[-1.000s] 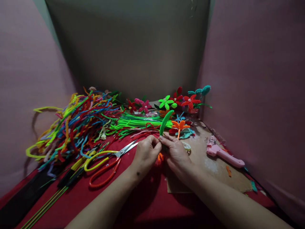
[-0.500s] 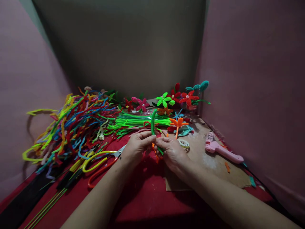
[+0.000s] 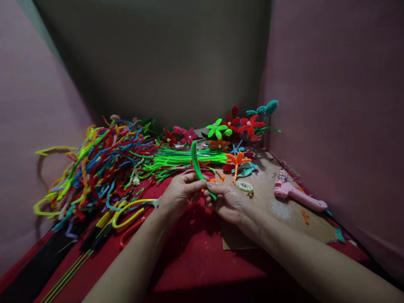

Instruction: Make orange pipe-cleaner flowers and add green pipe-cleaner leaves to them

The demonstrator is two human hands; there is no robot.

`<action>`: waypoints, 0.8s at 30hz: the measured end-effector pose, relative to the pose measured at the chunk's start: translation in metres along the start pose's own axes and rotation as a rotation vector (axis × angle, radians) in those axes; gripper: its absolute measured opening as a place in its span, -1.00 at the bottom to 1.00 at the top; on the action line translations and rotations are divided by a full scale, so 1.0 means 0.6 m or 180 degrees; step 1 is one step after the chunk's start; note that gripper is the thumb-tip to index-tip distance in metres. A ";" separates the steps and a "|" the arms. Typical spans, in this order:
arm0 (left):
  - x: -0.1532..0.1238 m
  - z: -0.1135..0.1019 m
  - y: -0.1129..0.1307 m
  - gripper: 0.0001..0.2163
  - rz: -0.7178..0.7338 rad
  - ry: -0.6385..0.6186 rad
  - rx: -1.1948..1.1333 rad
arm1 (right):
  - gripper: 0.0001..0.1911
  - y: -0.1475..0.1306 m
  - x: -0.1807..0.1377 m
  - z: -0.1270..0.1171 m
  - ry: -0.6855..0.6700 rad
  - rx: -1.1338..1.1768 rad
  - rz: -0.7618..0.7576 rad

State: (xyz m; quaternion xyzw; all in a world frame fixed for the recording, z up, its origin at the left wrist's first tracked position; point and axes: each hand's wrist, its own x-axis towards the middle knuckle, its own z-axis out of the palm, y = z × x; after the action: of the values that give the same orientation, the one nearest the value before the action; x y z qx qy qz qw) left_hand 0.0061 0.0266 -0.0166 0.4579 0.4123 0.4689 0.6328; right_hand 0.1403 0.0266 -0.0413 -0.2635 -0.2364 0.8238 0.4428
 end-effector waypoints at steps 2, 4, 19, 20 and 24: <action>-0.002 0.004 0.000 -0.88 0.0209 0.0041 0.0290 | -0.87 0.000 0.000 -0.001 0.0059 0.0014 -0.0071; -0.004 0.010 0.000 -0.89 0.0472 0.0238 0.0660 | -0.84 -0.001 -0.002 0.000 0.0109 -0.0004 -0.0162; 0.000 0.017 -0.021 -0.82 0.0300 0.0317 0.0401 | -0.77 0.005 -0.006 0.003 0.0392 -0.0351 -0.0644; 0.000 0.015 -0.021 -0.82 0.0223 0.0267 0.0328 | -0.77 0.005 -0.006 0.003 0.0386 -0.0350 -0.0685; -0.002 0.011 -0.017 -0.83 0.0281 0.0327 0.0371 | -0.81 0.006 -0.009 0.003 0.0232 -0.0420 -0.0497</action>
State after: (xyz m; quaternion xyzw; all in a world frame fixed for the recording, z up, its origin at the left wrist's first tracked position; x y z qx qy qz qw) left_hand 0.0145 0.0229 -0.0248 0.4870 0.4502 0.4944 0.5619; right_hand 0.1399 0.0200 -0.0410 -0.3027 -0.2936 0.7593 0.4957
